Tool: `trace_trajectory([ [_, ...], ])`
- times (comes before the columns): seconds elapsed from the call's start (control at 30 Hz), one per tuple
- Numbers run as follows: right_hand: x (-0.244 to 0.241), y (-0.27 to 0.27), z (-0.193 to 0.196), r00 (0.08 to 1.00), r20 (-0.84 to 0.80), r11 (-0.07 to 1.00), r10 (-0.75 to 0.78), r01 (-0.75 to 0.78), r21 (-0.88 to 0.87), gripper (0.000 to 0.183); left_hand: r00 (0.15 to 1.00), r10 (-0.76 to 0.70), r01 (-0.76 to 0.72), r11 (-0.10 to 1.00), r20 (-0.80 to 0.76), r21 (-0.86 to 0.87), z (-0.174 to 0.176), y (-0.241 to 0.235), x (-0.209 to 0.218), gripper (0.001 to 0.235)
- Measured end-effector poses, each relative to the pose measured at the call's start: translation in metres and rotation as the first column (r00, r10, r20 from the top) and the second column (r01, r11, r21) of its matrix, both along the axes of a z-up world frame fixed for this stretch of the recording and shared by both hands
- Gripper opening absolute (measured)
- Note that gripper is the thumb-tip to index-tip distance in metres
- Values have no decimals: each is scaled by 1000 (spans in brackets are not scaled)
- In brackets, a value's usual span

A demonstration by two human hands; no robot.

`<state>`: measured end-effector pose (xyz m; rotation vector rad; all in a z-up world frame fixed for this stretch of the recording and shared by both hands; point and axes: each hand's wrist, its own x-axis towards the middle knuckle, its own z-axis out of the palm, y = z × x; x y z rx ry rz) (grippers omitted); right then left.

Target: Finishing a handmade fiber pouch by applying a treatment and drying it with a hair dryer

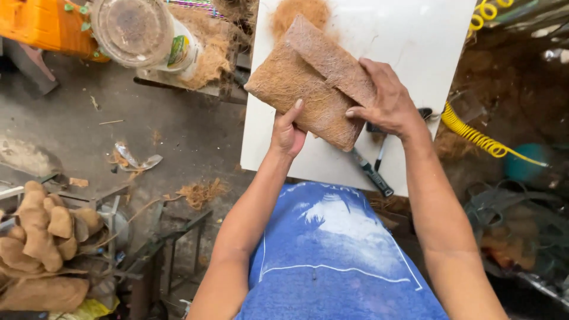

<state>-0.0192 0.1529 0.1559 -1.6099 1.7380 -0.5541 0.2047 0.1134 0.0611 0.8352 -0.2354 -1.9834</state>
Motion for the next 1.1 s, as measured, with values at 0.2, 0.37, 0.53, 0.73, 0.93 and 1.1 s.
trace_trajectory([
  [0.2,20,31,-20,998,-51,991,36,-42,-126,101,967,-131,156,983,-217,101,-49,9,90,43],
  [0.37,42,63,-38,998,-36,998,51,-52,-42,105,907,-393,405,913,151,-59,-27,-8,148,65],
  [0.53,75,70,-40,995,-3,993,96,-95,72,106,661,-591,674,739,463,-20,1,-34,144,81],
  [0.73,81,84,-54,996,26,995,80,-79,-55,98,584,-617,730,683,527,-10,-7,-20,134,44],
  [0.93,67,142,-86,888,-55,864,-457,457,211,91,853,-310,323,945,420,42,-104,2,156,51],
  [1.1,0,206,-208,719,-289,772,-632,551,-317,68,936,-186,151,979,299,136,-151,11,177,66],
])
